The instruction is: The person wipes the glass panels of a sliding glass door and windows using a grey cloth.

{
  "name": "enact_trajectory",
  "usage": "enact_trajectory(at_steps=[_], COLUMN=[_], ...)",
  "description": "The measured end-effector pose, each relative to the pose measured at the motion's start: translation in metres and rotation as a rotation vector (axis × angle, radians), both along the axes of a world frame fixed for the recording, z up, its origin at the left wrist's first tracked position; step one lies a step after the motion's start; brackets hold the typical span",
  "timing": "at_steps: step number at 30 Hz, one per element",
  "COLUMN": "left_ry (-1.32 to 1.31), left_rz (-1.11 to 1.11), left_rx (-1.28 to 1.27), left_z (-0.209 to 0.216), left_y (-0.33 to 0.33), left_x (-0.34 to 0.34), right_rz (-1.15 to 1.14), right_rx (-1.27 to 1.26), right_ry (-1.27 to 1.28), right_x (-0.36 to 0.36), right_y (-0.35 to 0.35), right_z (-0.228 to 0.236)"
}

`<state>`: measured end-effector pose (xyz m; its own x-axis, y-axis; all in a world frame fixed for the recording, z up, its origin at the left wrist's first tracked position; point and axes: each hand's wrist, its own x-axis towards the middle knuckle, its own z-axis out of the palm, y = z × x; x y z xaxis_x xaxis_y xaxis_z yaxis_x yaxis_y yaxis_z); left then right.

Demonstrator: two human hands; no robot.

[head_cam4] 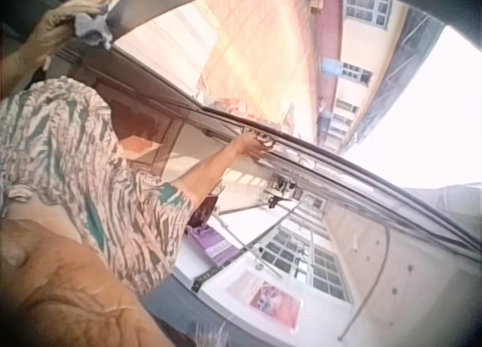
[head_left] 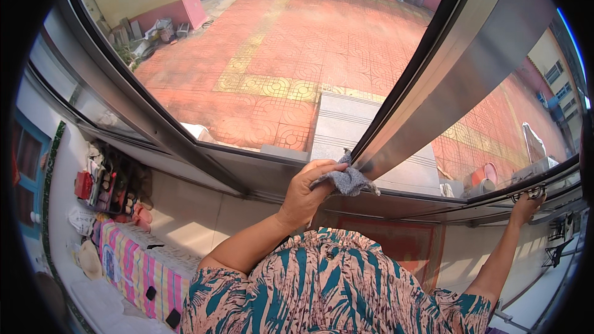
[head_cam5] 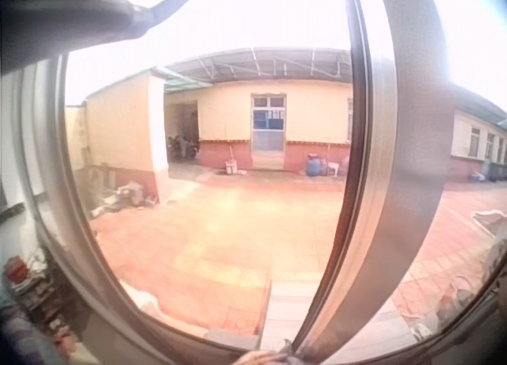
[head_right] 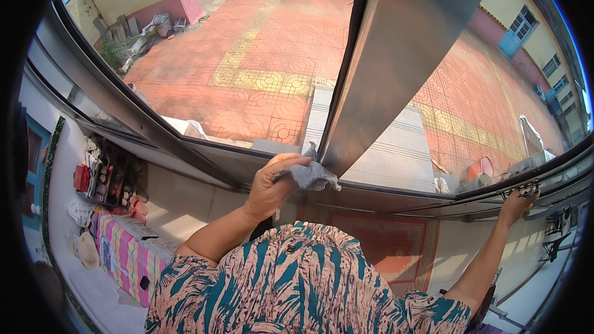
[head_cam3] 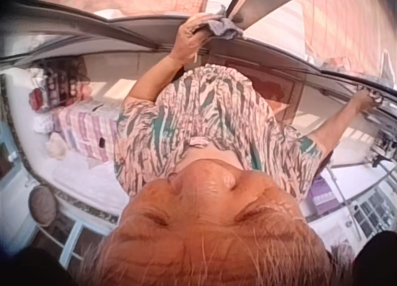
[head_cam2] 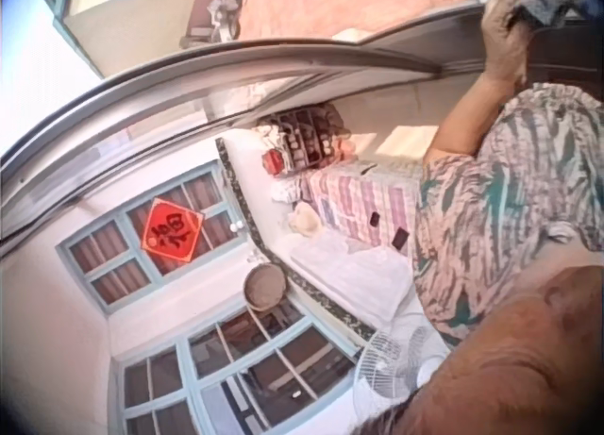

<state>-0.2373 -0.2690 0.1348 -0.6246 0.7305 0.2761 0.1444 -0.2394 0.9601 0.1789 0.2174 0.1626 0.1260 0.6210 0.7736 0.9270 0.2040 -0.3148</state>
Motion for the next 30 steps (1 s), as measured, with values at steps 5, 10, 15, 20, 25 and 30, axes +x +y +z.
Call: enact_trajectory(at_steps=[5,10,15,20,25,30], left_ry=[-0.815,-0.741,-0.05,-0.113,-0.135,-0.359], left_rz=[-0.267,-0.259,-0.308,-0.549,-0.839,-0.9], left_rx=[0.046,0.043,0.134,0.647,0.797,0.791], left_z=[0.025,0.038,0.065,0.156,0.189,0.181], left_y=[-0.008,-0.01,-0.005,0.026,0.024,0.015], left_x=[0.006,0.009,0.021,0.06,0.085,0.092], right_rz=[0.015,0.042,0.037,0.113,0.149,0.1], right_rx=[0.011,0.041,0.018,0.015,0.038,0.054], right_ry=[-0.009,-0.02,-0.032,-0.067,-0.045,-0.067], right_x=[0.003,-0.015,0.0,0.009,0.033,0.012], right_y=[0.006,-0.013,0.006,0.016,0.043,0.024], right_z=[-0.001,0.007,0.002,0.0,-0.005,0.004])
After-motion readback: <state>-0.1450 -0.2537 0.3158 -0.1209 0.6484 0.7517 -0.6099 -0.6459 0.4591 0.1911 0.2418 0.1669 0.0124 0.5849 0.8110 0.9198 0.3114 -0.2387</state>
